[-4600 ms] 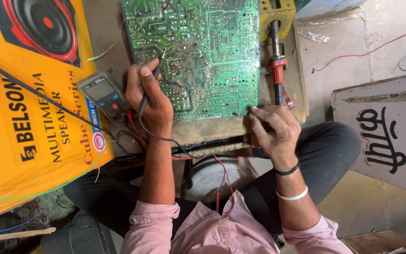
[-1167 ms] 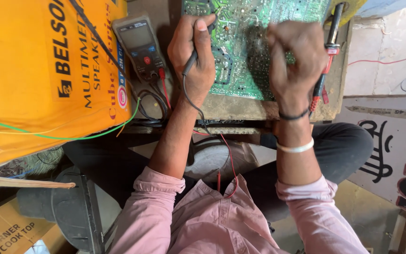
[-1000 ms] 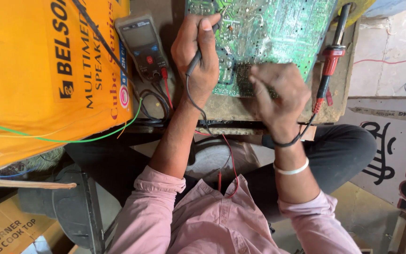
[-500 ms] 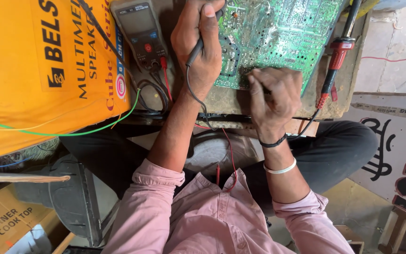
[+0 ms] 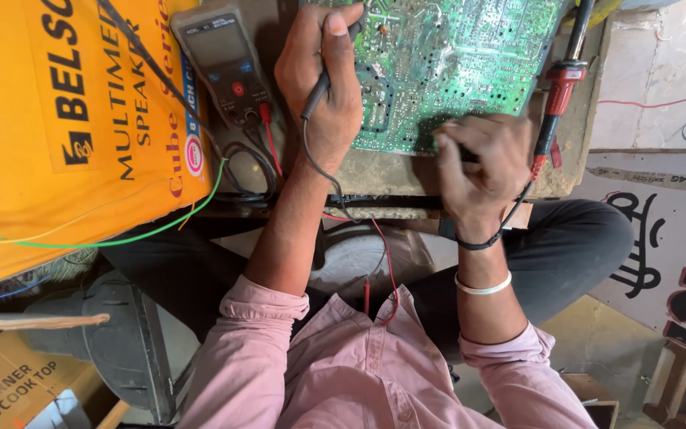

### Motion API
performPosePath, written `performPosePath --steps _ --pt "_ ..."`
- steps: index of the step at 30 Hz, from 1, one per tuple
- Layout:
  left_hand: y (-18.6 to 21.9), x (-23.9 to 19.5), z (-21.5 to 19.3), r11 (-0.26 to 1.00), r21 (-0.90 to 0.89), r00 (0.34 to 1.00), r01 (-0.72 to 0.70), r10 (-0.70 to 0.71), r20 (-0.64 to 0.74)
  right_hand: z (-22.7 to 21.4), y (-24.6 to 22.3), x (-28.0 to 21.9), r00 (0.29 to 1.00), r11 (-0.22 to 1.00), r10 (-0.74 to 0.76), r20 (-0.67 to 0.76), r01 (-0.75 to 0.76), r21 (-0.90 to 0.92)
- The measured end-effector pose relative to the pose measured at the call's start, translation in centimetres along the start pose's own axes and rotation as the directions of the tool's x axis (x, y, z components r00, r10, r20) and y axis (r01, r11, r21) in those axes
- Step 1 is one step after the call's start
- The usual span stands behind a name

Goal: The person sits cross-legged on the floor and uses a multimeter to test various points on a green circuit board. They repeatedly touch the probes to different components and traces, occasionally adjusting the board's position.

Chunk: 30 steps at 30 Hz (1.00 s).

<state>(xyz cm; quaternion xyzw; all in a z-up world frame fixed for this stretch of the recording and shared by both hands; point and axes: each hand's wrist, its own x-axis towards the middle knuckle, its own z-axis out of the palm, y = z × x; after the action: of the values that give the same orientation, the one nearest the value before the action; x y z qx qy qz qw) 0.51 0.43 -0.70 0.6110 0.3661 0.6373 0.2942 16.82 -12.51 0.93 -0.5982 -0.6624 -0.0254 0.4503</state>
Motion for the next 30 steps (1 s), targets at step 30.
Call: performPosePath --steps 30 --pt "0.2 -0.1 -0.3 0.998 0.047 0.998 0.05 -0.051 0.023 -0.2 -0.8 1.0 0.972 0.996 -0.086 0.219 0.076 0.053"
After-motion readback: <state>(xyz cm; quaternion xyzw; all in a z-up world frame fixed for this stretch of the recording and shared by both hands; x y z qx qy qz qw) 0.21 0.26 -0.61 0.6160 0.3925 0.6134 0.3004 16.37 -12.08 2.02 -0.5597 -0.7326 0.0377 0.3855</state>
